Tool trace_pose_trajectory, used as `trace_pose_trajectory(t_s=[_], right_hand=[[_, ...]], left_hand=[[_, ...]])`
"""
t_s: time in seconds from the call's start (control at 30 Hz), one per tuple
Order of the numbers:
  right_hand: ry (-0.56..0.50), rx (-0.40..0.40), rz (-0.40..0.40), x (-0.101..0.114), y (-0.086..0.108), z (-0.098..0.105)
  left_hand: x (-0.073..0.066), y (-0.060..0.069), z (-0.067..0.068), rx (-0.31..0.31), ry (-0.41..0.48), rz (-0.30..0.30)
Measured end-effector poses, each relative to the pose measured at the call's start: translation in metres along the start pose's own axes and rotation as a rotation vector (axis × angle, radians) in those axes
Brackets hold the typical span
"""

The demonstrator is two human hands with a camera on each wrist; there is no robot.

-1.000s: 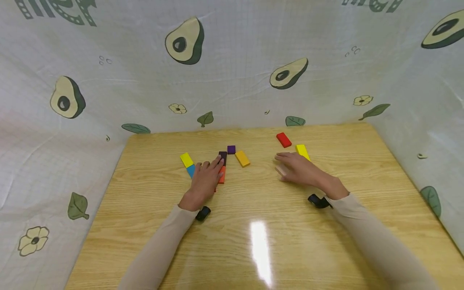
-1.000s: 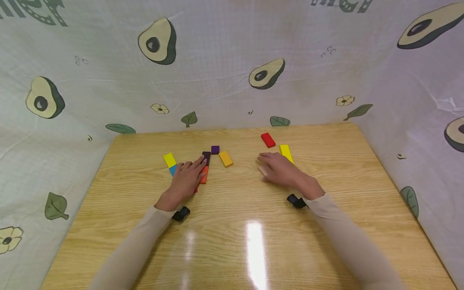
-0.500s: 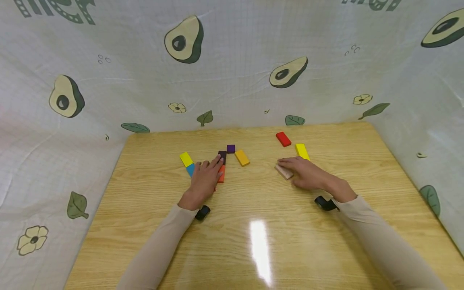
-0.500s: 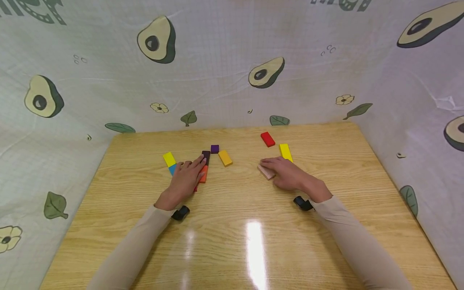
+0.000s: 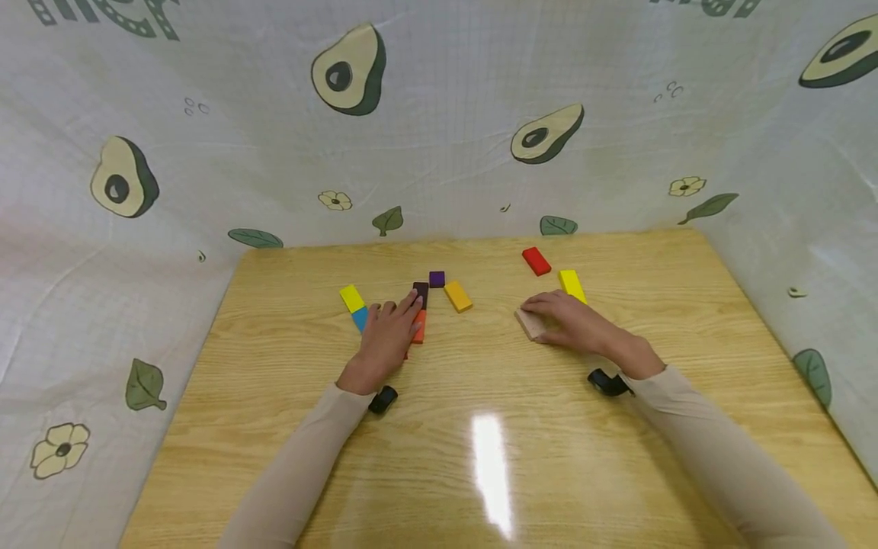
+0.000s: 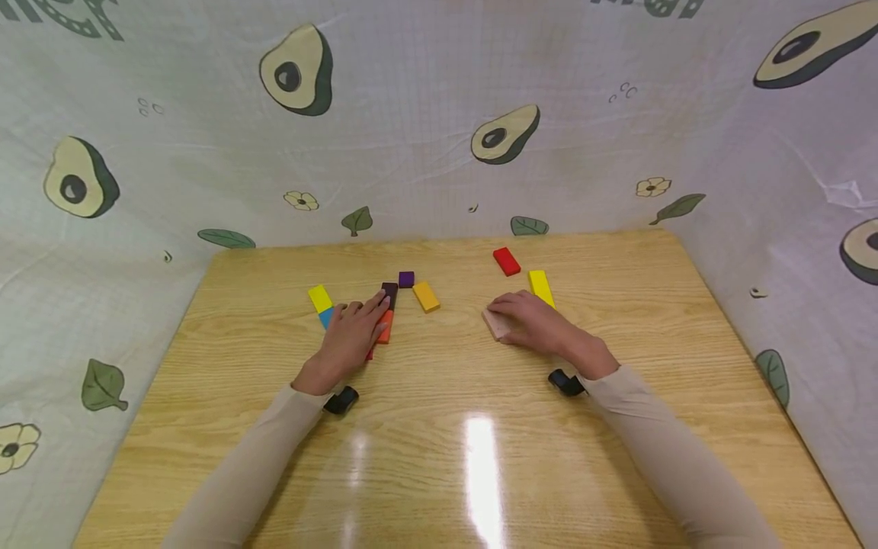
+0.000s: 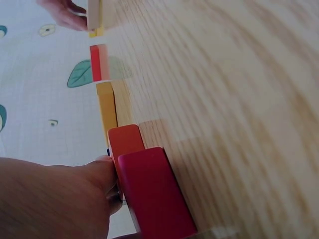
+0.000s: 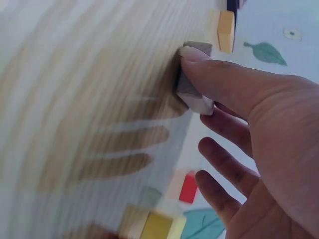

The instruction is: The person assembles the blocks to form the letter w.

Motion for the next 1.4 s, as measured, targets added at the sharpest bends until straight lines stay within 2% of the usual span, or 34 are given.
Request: trace_pose_trajectory(t_s=[0.33, 0.6, 0.83, 1.07, 1.4], right_hand=[[-0.030, -0.003, 0.041, 0.024, -0.024, -0.020], [-0.025, 0.019, 0.047, 0.041, -0.043, -0.026], [0.013, 0.022, 0.049, 0.045, -0.053, -0.033], [0.049, 0.021, 0.038, 0.047, -0.058, -0.037], [0.044, -0.001, -0.001, 0.048, -0.065, -0.039]], left_hand=[[0.001, -0.001, 0.001, 0.007, -0.008, 0.002], [0.001, -0.002, 0.002, 0.020, 0.010, 0.006], [0.000, -0.001, 0.001, 0.046, -0.016, 0.016], [-0.001, 0.002, 0.002, 0.014, -0.022, 0.011], [-0.001, 0.002, 0.004, -0.004, -0.031, 0.011]])
Point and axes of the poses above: each hand's wrist, its own y-axis away from the middle knuckle, its own z-axis out of the back of the hand, x = y × z, the point moved 5 cm from there along -y, towards the middle knuckle, and after that the axes turned 8 degrees about z, right-handed, at the moved point
